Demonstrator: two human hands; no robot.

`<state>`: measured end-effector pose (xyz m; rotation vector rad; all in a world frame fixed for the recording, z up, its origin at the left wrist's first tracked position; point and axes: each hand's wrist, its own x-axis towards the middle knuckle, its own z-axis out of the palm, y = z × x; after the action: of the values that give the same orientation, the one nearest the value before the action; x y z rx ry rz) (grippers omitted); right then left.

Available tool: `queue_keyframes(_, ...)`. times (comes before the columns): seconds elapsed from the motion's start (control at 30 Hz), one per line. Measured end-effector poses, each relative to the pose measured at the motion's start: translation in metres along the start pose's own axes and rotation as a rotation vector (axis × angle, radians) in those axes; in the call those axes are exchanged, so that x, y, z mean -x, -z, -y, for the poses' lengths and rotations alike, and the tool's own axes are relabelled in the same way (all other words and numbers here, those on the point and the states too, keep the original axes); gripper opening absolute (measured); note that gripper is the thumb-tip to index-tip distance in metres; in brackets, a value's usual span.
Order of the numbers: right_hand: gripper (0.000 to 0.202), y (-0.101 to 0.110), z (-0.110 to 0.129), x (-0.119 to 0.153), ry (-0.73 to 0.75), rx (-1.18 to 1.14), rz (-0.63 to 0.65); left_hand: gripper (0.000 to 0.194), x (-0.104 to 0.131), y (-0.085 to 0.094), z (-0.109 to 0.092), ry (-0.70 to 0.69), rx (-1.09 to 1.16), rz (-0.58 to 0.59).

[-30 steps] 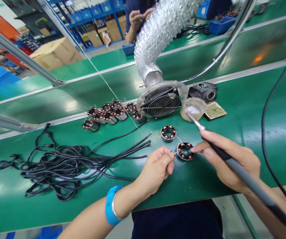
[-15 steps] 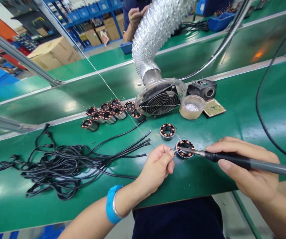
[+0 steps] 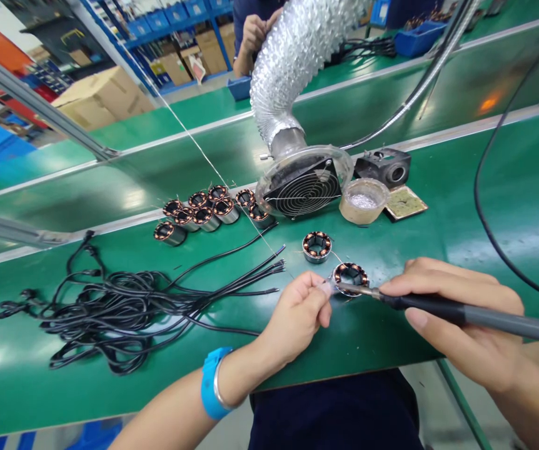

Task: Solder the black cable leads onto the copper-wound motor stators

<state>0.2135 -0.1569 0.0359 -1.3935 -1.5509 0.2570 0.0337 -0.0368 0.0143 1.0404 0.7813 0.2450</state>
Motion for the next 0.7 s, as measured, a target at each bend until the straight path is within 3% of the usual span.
queue_keyframes(0.3,0.029,0.004,0.002,-0.004,-0.014,-0.021,0.06,0.026,0.0,0.002,0.002,-0.02,-0.035,0.005)
queue_keyframes(0.4,0.024,0.004,0.007,-0.005,-0.009,-0.018,-0.004,0.024,0.0,0.002,0.002,-0.019,-0.032,0.005)
queue_keyframes(0.53,0.019,0.003,0.021,-0.003,-0.182,0.038,-0.105,0.025,0.0,0.003,0.002,-0.018,-0.03,0.004)
queue_keyframes(0.7,0.02,0.003,0.025,-0.001,-0.173,0.031,-0.092,0.025,0.001,0.002,0.002,-0.026,-0.033,-0.001)
